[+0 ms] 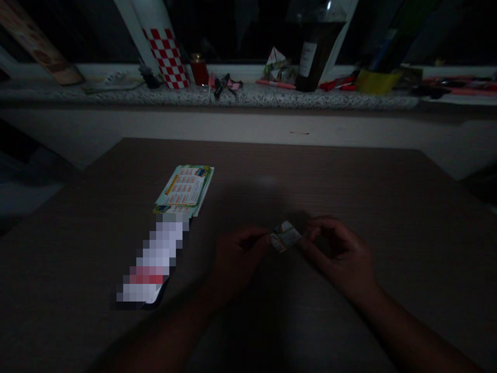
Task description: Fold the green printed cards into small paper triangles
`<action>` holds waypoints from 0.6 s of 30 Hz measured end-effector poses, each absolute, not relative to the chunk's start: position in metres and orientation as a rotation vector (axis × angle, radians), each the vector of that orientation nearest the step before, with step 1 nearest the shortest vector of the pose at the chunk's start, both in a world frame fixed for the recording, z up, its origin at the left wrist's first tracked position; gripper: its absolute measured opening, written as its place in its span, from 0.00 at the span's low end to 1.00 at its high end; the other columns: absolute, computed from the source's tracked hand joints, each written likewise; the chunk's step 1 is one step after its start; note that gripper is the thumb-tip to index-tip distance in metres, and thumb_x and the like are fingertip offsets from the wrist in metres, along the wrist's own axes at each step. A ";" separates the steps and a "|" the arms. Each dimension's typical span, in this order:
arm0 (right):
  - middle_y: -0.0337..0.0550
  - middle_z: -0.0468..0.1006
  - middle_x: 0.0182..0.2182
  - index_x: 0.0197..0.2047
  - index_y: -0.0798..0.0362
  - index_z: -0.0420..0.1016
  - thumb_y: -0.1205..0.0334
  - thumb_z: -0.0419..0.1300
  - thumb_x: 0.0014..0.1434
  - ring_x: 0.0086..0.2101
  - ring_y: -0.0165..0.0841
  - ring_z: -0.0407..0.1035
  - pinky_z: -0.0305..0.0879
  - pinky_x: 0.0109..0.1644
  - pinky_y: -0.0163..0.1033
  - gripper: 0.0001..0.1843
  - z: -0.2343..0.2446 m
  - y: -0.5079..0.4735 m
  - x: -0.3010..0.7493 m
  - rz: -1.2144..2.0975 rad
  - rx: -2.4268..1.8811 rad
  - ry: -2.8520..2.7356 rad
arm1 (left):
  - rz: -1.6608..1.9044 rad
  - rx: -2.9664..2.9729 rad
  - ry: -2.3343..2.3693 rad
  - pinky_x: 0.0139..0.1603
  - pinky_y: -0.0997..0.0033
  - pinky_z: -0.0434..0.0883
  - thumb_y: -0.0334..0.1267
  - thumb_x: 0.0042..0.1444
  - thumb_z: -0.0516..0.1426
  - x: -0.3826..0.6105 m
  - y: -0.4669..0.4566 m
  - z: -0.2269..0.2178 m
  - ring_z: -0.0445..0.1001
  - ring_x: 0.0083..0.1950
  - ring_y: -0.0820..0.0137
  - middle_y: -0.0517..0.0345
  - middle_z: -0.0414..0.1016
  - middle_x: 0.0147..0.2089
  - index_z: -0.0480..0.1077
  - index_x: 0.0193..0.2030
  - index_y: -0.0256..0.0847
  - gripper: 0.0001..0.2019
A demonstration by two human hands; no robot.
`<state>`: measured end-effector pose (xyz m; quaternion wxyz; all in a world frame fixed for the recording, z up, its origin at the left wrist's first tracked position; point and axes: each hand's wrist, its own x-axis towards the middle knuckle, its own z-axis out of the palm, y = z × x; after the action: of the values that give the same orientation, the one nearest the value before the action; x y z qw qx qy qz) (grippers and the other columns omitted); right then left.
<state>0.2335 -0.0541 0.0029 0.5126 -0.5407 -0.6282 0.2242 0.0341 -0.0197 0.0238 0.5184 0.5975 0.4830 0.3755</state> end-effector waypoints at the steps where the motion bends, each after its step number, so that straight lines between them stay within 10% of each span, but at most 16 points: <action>1: 0.42 0.78 0.32 0.42 0.51 0.74 0.63 0.66 0.53 0.32 0.34 0.74 0.73 0.37 0.39 0.12 0.003 -0.053 0.233 0.622 -1.302 -1.499 | 0.882 1.376 1.156 0.35 0.74 0.71 0.37 0.53 0.60 0.035 -0.019 0.025 0.76 0.35 0.70 0.58 0.80 0.34 0.78 0.35 0.39 0.06; 18: 0.39 0.84 0.28 0.34 0.47 0.84 0.63 0.66 0.54 0.27 0.29 0.78 0.74 0.32 0.28 0.05 0.010 -0.051 0.229 1.321 -1.129 -1.257 | 0.743 1.170 1.114 0.26 0.78 0.63 0.35 0.46 0.65 0.036 -0.017 0.027 0.68 0.24 0.76 0.62 0.73 0.21 0.78 0.26 0.36 0.04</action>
<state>0.2285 -0.0511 0.0102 0.4782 -0.4624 -0.5147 0.5409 0.0356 -0.0171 0.0269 0.6300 0.5110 0.4866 0.3245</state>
